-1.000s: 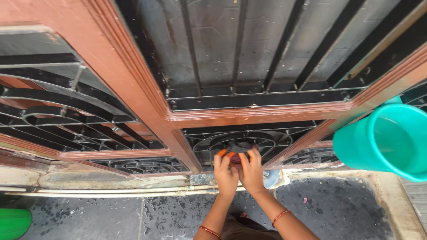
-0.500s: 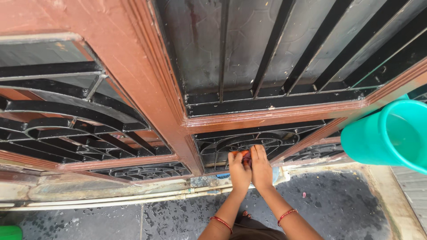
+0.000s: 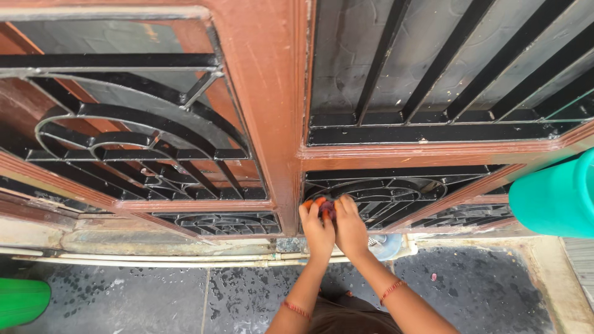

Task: The person wipes the metal grill and wooden frame of a door using a cloth. They repeatedly dip the cloth into a bucket of water and continue scrubbing the surface.

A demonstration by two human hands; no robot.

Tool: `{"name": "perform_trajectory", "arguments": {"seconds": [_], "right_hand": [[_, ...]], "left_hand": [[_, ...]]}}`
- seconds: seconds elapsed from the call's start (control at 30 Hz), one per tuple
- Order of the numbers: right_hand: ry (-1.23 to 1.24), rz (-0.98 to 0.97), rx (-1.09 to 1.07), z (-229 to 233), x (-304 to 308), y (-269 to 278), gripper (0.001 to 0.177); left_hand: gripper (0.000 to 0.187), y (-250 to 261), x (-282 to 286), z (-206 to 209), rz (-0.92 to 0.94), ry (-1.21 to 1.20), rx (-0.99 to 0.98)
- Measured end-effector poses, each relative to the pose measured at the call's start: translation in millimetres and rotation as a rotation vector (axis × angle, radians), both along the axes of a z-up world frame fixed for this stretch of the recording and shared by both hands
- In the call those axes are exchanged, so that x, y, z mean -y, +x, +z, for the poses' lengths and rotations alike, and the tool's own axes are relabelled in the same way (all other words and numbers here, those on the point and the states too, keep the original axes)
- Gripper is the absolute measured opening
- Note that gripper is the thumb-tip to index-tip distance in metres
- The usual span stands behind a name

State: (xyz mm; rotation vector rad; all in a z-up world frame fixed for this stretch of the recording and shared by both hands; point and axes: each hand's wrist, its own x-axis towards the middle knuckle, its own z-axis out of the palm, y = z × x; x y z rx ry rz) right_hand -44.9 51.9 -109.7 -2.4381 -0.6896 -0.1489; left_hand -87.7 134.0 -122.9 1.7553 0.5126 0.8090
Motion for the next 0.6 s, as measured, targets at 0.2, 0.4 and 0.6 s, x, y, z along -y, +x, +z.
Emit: {"name": "perform_trajectory", "arguments": {"seconds": [0.2,0.4,0.6], "right_hand": [[-0.094,0.043,0.01,-2.7,5.2,0.3,0.039],[0.207,0.223,0.39,51.3,3.7,-20.1,0.034],[0.017,0.297,0.535,89.2,-28.6,-2.4,0.033]], "left_hand": [[0.032,0.0,1.3,-33.2,-0.011,-0.033,-0.067],[0.034,-23.4,6.4,-1.3,0.057,-0.13,0.183],[0.034,1.5,-13.0,19.5,0.11,-0.437,0.091]]}}
